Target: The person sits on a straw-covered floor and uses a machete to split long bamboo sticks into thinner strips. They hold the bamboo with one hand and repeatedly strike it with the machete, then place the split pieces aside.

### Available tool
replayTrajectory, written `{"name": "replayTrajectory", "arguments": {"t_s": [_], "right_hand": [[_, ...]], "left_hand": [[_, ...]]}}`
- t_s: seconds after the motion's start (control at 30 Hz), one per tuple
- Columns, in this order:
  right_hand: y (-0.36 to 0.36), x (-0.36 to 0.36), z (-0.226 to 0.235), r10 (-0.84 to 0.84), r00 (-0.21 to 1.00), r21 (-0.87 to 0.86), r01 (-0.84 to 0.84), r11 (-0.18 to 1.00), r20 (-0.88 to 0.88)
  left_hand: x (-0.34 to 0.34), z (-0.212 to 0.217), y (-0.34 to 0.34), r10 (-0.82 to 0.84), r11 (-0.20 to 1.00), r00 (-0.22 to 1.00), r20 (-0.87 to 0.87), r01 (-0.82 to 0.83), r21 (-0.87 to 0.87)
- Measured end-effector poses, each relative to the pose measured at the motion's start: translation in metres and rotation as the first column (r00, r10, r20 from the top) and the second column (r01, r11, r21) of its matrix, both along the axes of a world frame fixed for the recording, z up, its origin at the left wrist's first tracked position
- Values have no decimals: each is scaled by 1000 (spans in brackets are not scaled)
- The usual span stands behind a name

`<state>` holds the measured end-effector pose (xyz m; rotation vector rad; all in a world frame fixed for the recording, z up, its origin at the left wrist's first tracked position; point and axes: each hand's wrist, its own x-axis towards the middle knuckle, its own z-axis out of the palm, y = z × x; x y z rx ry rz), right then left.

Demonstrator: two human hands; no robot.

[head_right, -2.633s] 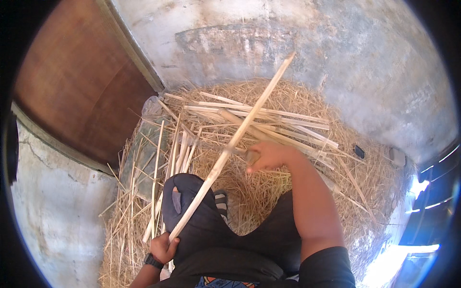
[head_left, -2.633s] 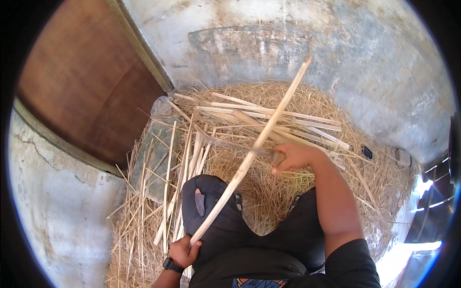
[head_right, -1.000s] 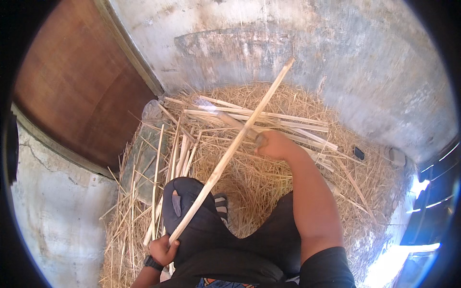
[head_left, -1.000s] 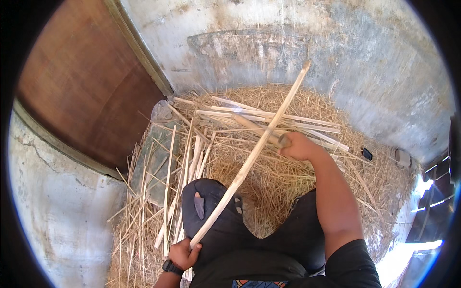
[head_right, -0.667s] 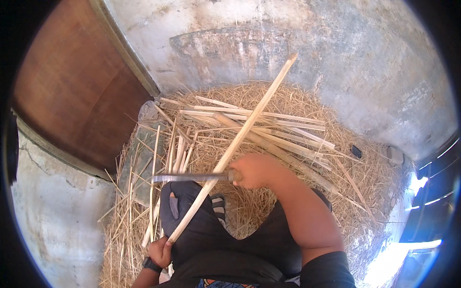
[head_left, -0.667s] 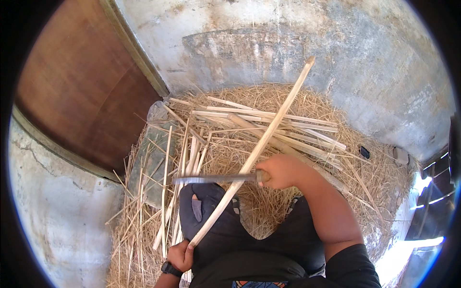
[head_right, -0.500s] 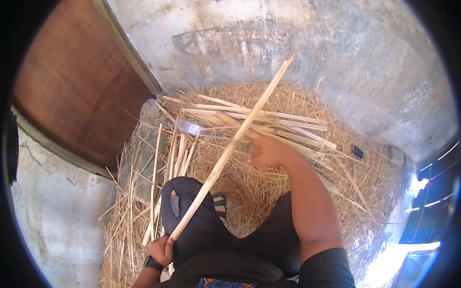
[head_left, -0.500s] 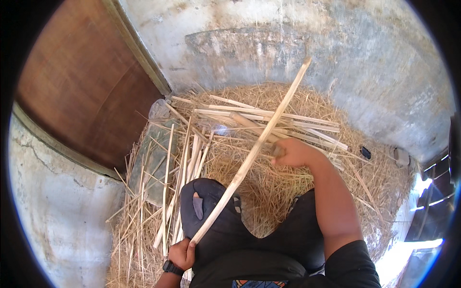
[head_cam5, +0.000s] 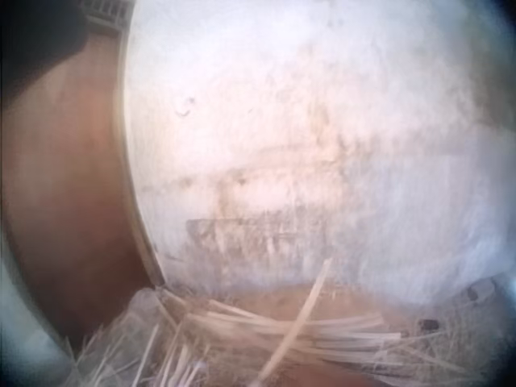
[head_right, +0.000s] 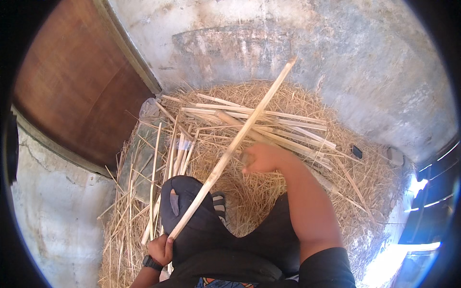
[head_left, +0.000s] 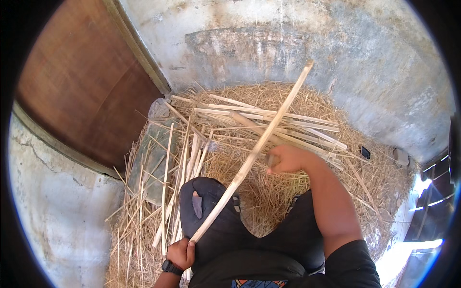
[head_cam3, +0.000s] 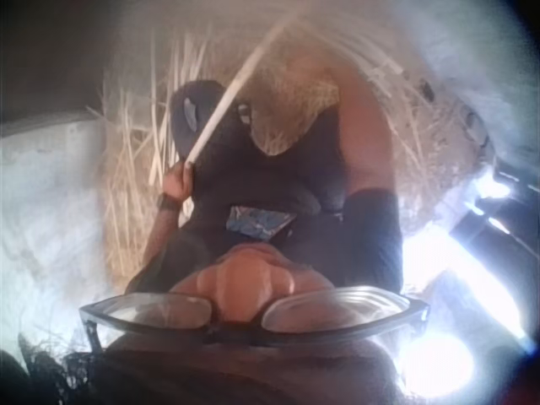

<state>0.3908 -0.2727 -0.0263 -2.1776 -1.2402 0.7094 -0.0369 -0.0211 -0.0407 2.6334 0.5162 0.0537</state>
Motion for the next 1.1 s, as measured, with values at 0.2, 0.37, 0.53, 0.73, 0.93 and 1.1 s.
{"name": "replayTrajectory", "arguments": {"t_s": [0.2, 0.37, 0.53, 0.73, 0.93, 1.1], "right_hand": [[-5, 17, 11, -342, 939, -68, 339, 938, -42], [18, -34, 38, 106, 993, -228, -91, 969, 55], [-9, 9, 29, -255, 967, -66, 256, 964, 15], [-14, 14, -5, -220, 959, 147, 195, 970, 178], [15, -2, -3, -155, 988, -48, 156, 987, 25], [-14, 44, -18, -583, 794, 9, 593, 805, -170]], "left_hand": [[2, 0, 2, -3, 999, 1000, 10, 3, -36], [-1, -1, 6, -20, 994, 999, 34, 24, -108], [-1, -5, 15, -27, 986, 999, -41, 20, -164], [2, -3, 19, -25, 970, 996, -81, 5, -244], [-1, -3, 14, -32, 989, 998, -45, 24, -149], [1, -1, 11, -9, 996, 997, -76, 2, -90]]}}
